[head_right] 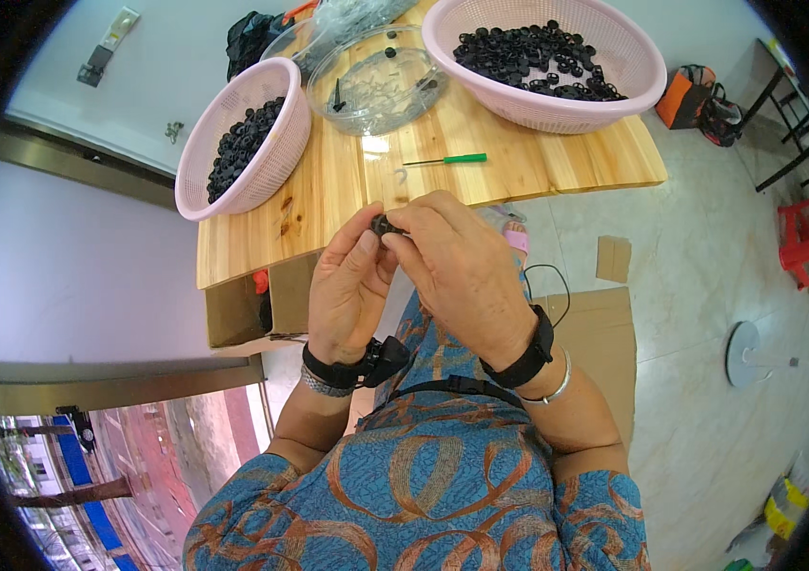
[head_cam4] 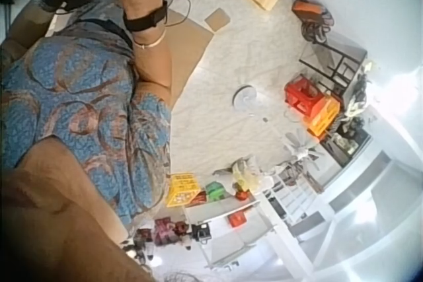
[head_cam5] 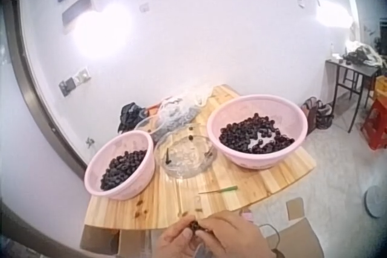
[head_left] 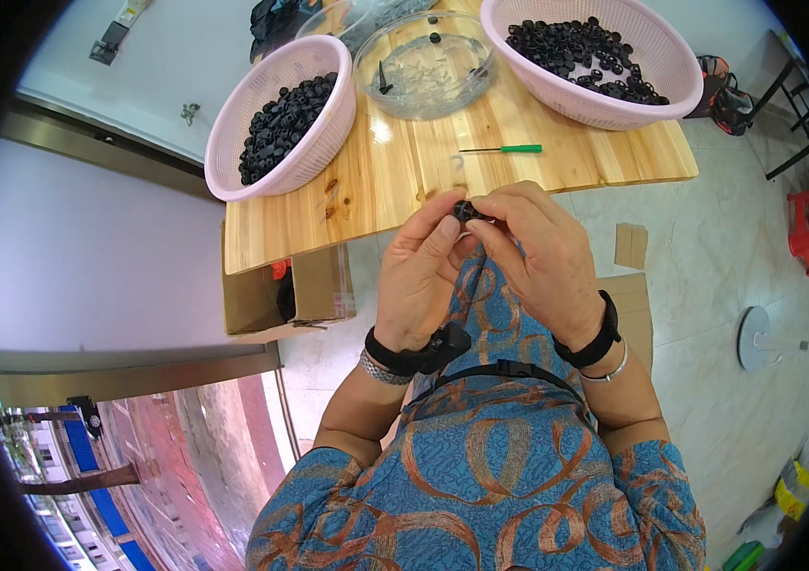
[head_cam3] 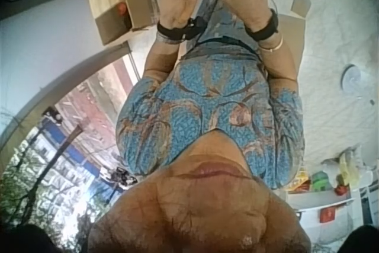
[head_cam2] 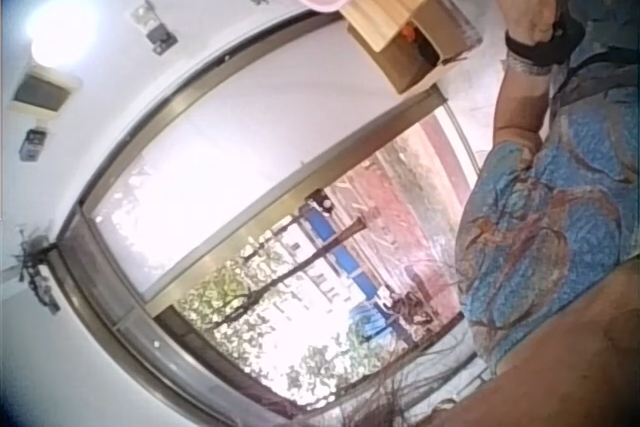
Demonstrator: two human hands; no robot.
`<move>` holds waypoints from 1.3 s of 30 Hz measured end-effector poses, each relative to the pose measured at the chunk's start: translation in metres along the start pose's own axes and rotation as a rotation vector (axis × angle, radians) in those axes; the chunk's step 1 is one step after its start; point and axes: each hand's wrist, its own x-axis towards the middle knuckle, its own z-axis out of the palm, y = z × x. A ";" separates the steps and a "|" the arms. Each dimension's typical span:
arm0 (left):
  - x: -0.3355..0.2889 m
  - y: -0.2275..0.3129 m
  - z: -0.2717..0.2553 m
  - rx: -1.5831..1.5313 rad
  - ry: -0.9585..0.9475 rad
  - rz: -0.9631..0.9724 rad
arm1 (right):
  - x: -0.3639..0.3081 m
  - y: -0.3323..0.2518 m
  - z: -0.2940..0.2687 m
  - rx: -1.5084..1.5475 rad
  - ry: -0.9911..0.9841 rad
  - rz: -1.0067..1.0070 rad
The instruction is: Sorting and inspecting small black plastic shoe components from baskets into a central bin.
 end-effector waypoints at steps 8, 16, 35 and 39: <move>-0.002 -0.004 -0.003 0.211 -0.038 0.117 | -0.002 0.000 -0.002 -0.061 0.004 -0.055; -0.003 -0.003 0.001 0.333 -0.030 0.169 | -0.006 0.001 -0.005 0.010 -0.045 0.080; -0.004 0.008 -0.003 0.489 -0.032 0.074 | 0.008 0.002 -0.020 0.122 -0.264 0.202; -0.004 0.008 0.002 0.432 -0.012 0.074 | -0.001 0.009 -0.015 0.045 -0.148 0.085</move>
